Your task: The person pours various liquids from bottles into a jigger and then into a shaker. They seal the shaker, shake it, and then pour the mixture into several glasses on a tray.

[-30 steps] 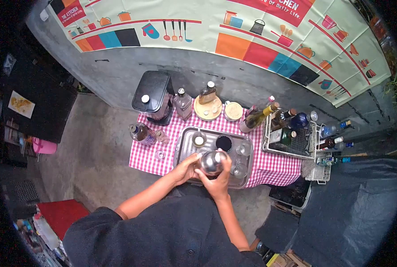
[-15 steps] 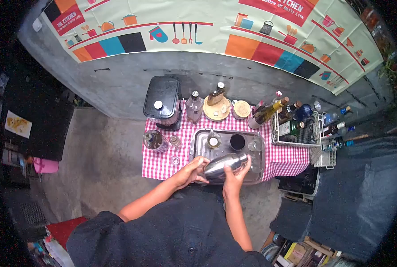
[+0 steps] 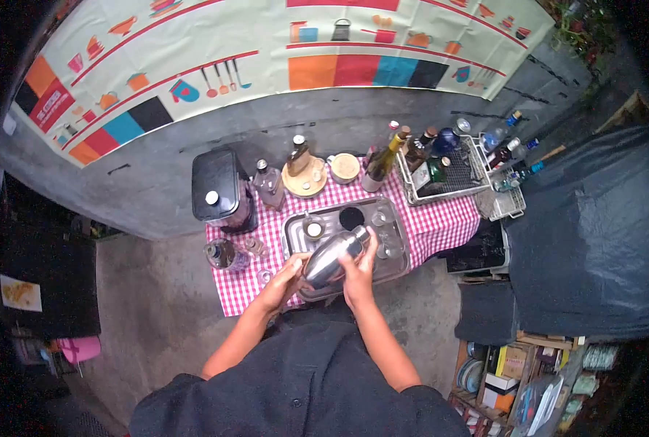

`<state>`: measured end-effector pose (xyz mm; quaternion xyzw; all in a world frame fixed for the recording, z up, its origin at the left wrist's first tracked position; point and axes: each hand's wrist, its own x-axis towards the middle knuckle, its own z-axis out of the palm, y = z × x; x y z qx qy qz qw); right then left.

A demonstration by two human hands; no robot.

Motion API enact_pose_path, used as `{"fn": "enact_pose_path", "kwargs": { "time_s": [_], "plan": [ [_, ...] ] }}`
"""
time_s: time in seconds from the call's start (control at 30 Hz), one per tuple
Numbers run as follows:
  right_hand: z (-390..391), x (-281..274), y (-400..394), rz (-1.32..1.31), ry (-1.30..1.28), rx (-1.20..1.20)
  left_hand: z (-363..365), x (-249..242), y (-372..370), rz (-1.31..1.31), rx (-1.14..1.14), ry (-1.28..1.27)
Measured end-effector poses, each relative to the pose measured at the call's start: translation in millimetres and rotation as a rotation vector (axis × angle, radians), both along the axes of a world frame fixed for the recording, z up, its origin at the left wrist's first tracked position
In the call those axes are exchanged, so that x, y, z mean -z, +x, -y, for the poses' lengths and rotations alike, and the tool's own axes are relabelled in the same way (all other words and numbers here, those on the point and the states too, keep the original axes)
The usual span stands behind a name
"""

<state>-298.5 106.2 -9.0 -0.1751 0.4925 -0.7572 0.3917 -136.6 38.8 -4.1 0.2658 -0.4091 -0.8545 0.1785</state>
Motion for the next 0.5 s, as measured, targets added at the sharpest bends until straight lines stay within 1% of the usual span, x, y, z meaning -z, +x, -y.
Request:
{"fn": "enact_pose_path", "kwargs": {
  "time_s": [0.03,0.07,0.13,0.17,0.2,0.23,0.27,0.33,0.37,0.4,0.47,0.5],
  "plan": [
    [-1,2,-7,0.175,0.026,-0.020,3,-1,0,-0.017,0.028,-0.041],
    [-2,4,-9,0.312,0.077,0.012,3,-5,-2,-0.031,0.032,-0.046],
    [-6,27,-26,0.604,0.041,-0.158,3,-19,-10,0.032,0.086,-0.192],
    [-8,36,-30,0.565,0.021,-0.168,4,-19,-15,0.031,0.102,-0.200],
    [-5,31,-30,0.525,0.004,-0.179,3,-18,-20,0.068,0.077,-0.180],
    [-6,24,-31,0.473,0.002,-0.090,1,-18,-24,0.105,0.050,-0.159],
    [-7,17,-30,0.470,-0.004,-0.082,0,-19,-29,0.096,0.018,-0.139],
    [-7,-3,-34,-0.009,-0.009,0.026,1,-9,-39,-0.019,-0.029,0.067],
    [-9,-7,-42,-0.231,-0.020,-0.024,-1,-4,-45,-0.013,-0.054,0.138],
    [-9,-13,-43,-0.349,-0.068,-0.012,-5,-10,-56,-0.119,-0.104,0.301],
    [-13,-18,-50,-0.687,-0.060,-0.075,-7,31,-73,-0.164,-0.175,0.418],
    [-16,-23,-59,-0.883,-0.038,-0.161,-11,8,-83,-0.186,-0.168,0.380]
  ]
}}
